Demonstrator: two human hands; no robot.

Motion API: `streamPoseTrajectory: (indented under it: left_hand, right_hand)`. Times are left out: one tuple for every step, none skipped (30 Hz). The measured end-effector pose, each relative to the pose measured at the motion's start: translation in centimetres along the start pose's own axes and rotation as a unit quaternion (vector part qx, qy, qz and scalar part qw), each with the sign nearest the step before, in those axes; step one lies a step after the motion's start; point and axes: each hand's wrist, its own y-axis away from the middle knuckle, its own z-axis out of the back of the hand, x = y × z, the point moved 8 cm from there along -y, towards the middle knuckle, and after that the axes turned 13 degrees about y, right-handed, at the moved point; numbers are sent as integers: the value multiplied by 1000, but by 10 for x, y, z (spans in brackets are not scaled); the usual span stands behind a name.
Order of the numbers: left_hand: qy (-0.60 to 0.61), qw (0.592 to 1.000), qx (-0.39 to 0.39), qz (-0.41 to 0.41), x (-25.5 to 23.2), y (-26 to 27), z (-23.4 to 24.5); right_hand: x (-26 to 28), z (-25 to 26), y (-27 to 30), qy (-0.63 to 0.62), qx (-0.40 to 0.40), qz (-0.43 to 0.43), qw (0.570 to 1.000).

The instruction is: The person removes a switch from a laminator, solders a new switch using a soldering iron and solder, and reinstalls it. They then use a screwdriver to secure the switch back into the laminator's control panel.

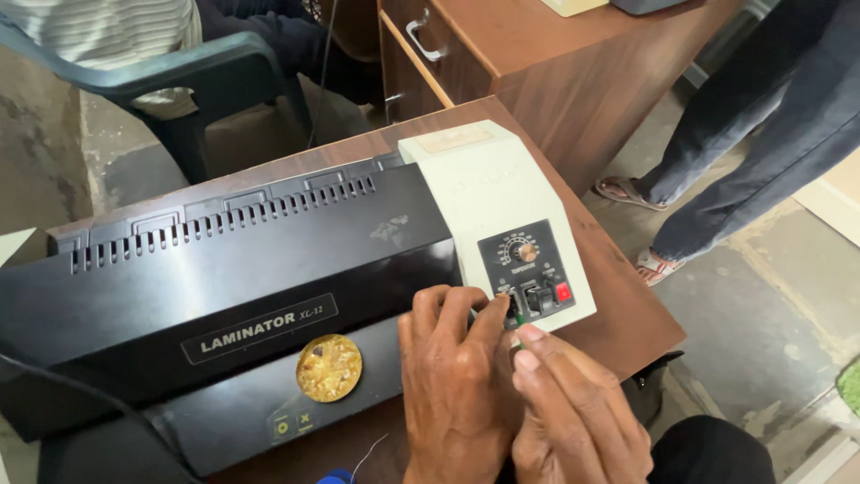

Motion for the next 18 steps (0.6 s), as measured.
streamPoseTrajectory:
  left_hand:
    - [1, 1000, 0, -6, 0, 0, 0]
    - [1, 1000, -1, -10, 0, 1, 1]
    - [1, 1000, -2, -15, 0, 1, 3]
    - [1, 1000, 2, -17, 0, 2, 4]
    - [2, 1000, 6, -20, 0, 2, 5]
    - [2, 1000, 10, -23, 0, 2, 7]
    - [5, 1000, 9, -19, 0, 2, 8]
    - [7, 1000, 10, -15, 1, 2, 8]
    - [10, 1000, 10, -11, 2, 1, 8]
    - [8, 1000, 10, -7, 2, 1, 9]
    - [6, 1000, 11, -4, 3, 1, 9]
    - [6, 1000, 12, -2, 4, 1, 9]
    - [7, 1000, 12, 1, 5, 1, 9]
    - [8, 1000, 13, 2, 5, 2, 10]
    - [9, 1000, 14, 4, 5, 2, 10]
    - [7, 1000, 12, 0, 5, 2, 10]
    - [5, 1000, 11, -4, 5, 1, 10]
    - [4, 1000, 9, -8, 4, 1, 11]
  right_hand:
    - [0, 0, 2, 1, -11, -10, 1000]
    - [-3, -1, 4, 13, -13, -37, 999]
    - [-7, -1, 7, 26, -14, -63, 998]
    - [-11, 0, 10, 39, -16, -88, 995]
    - [-15, -3, 13, 26, 2, -110, 994]
    - [-19, -5, 15, 13, 18, -132, 991]
    - [-23, -8, 17, -1, 35, -154, 987]
    - [-27, -9, 20, -33, 27, -183, 982]
    - [-29, -12, 23, -66, 19, -212, 975]
    - [-30, -13, 25, -85, 0, -234, 969]
    - [-31, -14, 26, -105, -20, -255, 961]
    - [-30, -13, 28, -111, -51, -269, 955]
    - [-32, -9, 29, -118, -81, -282, 949]
    - [-31, -11, 28, -122, -72, -282, 949]
    - [-31, -10, 27, -126, -63, -281, 949]
    - [-31, -9, 24, -110, -37, -259, 959]
    - [-29, -10, 23, -93, -12, -235, 967]
    - [-28, -9, 19, -55, 31, -187, 980]
